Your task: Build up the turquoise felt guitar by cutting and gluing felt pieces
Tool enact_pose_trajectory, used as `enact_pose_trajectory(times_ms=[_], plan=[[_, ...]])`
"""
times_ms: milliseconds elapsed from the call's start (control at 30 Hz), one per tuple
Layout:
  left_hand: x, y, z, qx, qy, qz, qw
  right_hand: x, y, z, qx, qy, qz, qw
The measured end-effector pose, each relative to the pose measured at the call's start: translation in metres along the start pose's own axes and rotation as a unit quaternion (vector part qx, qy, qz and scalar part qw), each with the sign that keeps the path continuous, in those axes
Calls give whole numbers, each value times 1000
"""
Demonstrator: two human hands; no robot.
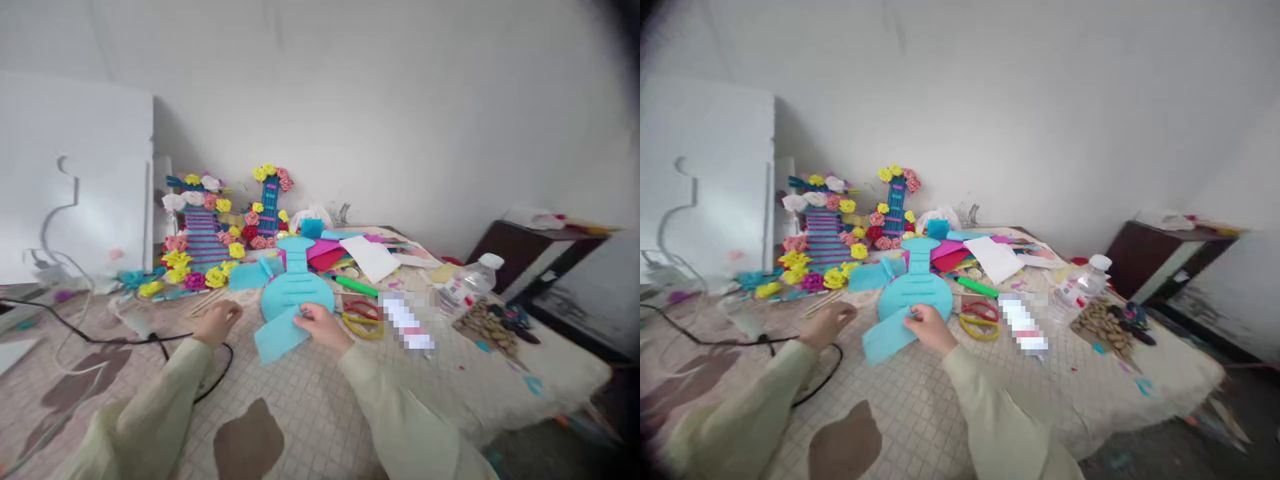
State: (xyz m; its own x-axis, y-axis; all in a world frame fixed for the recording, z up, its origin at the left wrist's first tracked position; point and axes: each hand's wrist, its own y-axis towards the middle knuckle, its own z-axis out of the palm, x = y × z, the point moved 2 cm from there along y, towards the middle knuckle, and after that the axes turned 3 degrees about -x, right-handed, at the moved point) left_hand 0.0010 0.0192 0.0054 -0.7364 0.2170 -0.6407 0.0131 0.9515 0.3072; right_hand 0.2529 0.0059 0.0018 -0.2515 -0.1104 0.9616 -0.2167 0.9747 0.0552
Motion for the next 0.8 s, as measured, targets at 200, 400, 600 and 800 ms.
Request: enact_pose_trajectory(times_ms=[200,400,600,800], plan=[[-43,-10,4,64,-54,28,996,-5,18,18,-6,15,6,1000],[-70,-23,33,112,-72,36,990,-11,11,14,8,56,9,998],[-67,-31,36,114,-93,14,989,-8,1,12,26,83,2,996],[-62,-42,34,89,-135,-33,986,-5,-4,15,26,89,-28,995]])
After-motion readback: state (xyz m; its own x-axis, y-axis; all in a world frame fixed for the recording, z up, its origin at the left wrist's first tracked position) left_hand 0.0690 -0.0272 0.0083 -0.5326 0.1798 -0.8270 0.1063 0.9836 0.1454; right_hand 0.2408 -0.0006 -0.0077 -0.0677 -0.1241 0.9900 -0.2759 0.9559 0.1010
